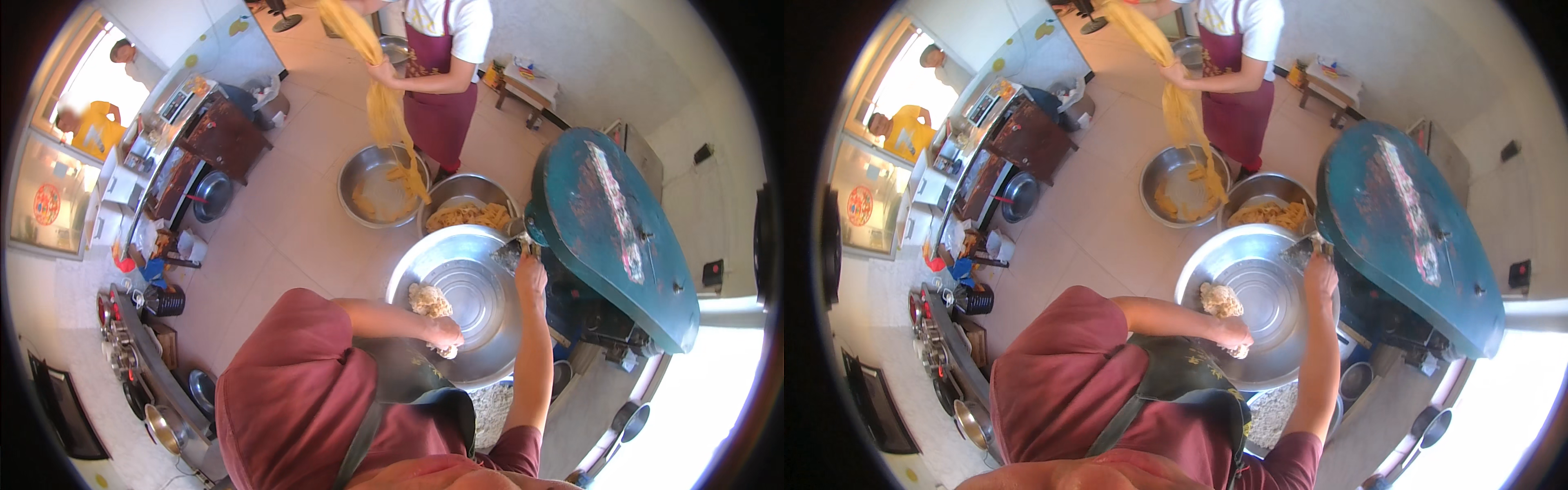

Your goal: The person prepares dough by hand in a large metal basin, repeatedly folding and pressing the dough while occasionally scraping the sides of the basin with a small tool.

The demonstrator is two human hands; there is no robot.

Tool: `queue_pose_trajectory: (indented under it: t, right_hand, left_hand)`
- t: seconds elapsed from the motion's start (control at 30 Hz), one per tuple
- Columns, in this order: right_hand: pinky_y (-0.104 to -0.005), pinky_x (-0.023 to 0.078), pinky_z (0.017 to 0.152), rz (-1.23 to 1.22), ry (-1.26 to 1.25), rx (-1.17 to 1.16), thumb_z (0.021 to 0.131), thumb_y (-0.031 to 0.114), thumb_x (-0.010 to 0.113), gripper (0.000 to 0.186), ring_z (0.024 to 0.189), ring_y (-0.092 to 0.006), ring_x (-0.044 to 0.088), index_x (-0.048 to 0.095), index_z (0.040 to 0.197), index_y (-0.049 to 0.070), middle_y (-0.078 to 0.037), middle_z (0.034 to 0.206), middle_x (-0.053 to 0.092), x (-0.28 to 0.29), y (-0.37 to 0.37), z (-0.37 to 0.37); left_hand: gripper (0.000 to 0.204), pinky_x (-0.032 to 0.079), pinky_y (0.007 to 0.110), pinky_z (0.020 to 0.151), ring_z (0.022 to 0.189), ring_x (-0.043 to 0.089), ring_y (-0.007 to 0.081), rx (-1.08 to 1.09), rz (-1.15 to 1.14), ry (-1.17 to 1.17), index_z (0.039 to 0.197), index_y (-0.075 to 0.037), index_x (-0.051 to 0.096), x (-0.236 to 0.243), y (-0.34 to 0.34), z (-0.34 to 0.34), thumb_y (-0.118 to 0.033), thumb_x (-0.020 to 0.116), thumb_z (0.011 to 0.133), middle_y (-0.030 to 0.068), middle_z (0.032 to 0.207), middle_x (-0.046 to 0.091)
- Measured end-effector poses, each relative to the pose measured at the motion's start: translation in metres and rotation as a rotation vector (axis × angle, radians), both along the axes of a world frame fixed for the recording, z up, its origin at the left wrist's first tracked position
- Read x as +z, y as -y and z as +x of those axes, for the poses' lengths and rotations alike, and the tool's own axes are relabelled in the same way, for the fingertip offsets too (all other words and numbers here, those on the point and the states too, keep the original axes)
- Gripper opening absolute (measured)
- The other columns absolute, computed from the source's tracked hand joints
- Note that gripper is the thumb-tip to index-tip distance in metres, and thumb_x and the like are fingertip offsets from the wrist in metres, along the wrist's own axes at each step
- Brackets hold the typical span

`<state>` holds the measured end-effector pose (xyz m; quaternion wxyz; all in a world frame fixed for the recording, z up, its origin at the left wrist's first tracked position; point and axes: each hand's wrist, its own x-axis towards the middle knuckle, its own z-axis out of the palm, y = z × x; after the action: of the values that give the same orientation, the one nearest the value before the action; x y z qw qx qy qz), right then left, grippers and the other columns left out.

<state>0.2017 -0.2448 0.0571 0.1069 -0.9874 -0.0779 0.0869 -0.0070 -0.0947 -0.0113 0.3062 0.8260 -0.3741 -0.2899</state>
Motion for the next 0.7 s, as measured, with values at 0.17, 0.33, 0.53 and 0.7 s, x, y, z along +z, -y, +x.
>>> queue_pose_trajectory:
  t: [0.17,0.33,0.53,0.7]
  right_hand:
    - [-0.0478,0.056,0.069,-0.071,-0.194,0.028,0.098,0.024,0.044,0.03,0.082,-0.0361,0.07,0.064,0.106,0.004,-0.021,0.106,0.069,0.028,-0.023,-0.019]
    - [-0.0497,0.054,0.079,0.129,0.018,-0.058,0.098,0.032,0.047,0.035,0.092,-0.038,0.069,0.066,0.103,0.003,-0.021,0.092,0.07,0.0,-0.018,0.019]
    - [-0.0487,0.053,0.054,0.161,0.301,-0.072,0.096,0.035,0.051,0.036,0.062,-0.0389,0.066,0.059,0.079,0.003,-0.021,0.068,0.066,0.001,0.025,-0.023]
    - [-0.0506,0.054,0.07,0.246,0.1,-0.099,0.097,0.034,0.047,0.04,0.077,-0.0421,0.067,0.065,0.085,0.0,-0.025,0.078,0.068,0.05,0.036,-0.049]
  left_hand:
    - [0.019,0.052,0.041,0.068,0.076,0.067,0.0312,0.383,-0.17,-0.457,0.091,-0.009,0.069,0.029,-0.005,0.006,-0.023,0.071,0.079,0.0129,0.083,0.07]
    - [0.041,0.05,0.043,0.083,0.093,0.063,0.0374,0.493,-0.185,-0.05,0.109,0.0,0.053,0.062,-0.009,0.056,-0.026,0.072,0.084,0.0218,0.103,0.062]
    - [0.054,0.044,0.045,0.103,0.121,0.052,0.0414,0.458,-0.162,0.401,0.132,0.002,0.047,0.071,-0.012,0.171,-0.011,0.066,0.084,0.0258,0.133,0.05]
    - [0.039,0.043,0.042,0.105,0.125,0.05,0.0391,0.408,-0.08,0.313,0.125,0.0,0.056,0.089,-0.015,0.166,-0.004,0.058,0.087,0.0219,0.137,0.049]
